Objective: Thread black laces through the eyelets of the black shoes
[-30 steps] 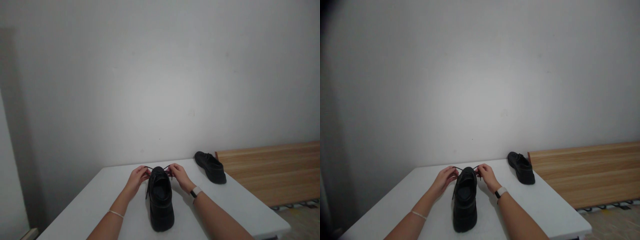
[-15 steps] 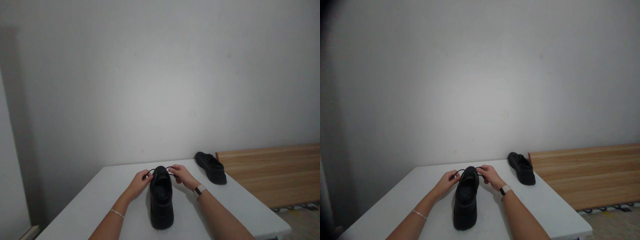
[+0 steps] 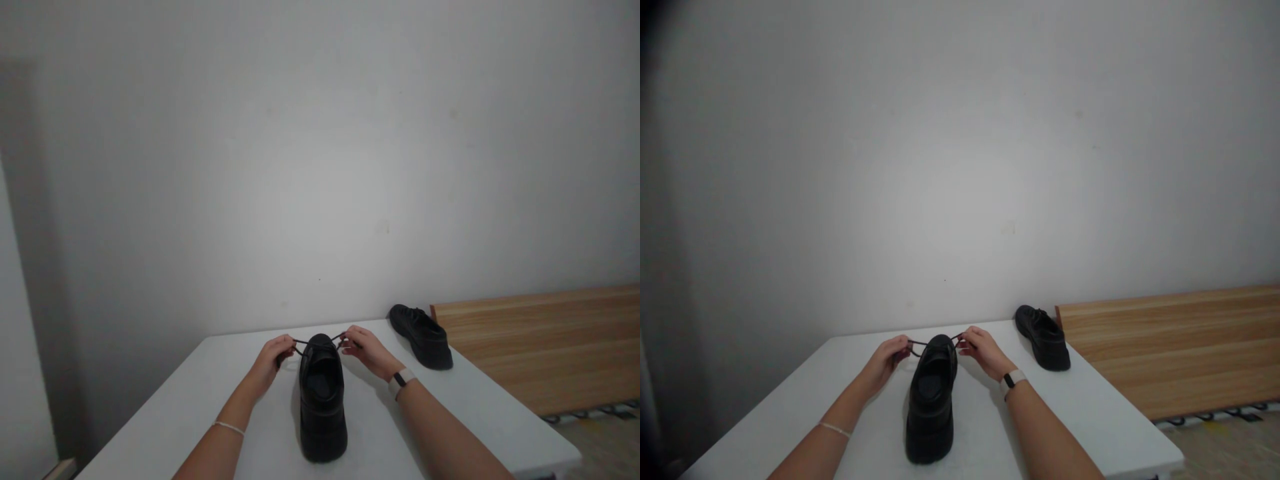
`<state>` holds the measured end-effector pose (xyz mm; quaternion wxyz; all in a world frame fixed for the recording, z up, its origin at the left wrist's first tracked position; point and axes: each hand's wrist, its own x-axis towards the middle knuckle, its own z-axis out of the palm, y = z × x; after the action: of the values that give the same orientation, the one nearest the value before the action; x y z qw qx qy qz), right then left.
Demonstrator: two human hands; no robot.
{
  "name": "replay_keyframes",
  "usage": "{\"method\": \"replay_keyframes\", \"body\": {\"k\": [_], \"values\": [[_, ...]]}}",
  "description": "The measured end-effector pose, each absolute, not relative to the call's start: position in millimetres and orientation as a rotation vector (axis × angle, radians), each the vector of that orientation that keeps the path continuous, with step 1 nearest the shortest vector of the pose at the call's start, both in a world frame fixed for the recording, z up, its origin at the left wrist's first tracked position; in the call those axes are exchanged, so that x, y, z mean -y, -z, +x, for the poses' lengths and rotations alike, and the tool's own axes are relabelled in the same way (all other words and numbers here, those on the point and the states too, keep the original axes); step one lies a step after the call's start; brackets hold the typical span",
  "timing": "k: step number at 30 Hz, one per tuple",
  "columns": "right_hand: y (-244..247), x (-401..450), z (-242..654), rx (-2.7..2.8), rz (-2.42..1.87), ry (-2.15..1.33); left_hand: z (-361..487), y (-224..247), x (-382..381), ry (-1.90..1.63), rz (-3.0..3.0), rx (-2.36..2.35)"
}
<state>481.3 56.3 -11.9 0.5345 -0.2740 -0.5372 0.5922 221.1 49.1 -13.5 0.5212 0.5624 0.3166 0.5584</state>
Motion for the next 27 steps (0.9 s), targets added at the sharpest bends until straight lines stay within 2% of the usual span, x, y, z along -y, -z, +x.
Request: {"method": "replay_keyframes", "body": {"k": [8,15,21,27], "values": [[10,-70,488,0.983,-0.549,-1.435,217,3,-41,-1.336,0.873,-0.489],[11,-65,485,1.068,-0.53,-1.459,222,0,-35,-1.213,1.113,-0.52],[26,-66,474,1.372,-0.78,-1.208,229,21,-54,-1.243,1.313,-0.859],[33,-69,470,1.517,-0.815,-1.159,237,31,-60,-1.182,1.605,-0.959]]}}
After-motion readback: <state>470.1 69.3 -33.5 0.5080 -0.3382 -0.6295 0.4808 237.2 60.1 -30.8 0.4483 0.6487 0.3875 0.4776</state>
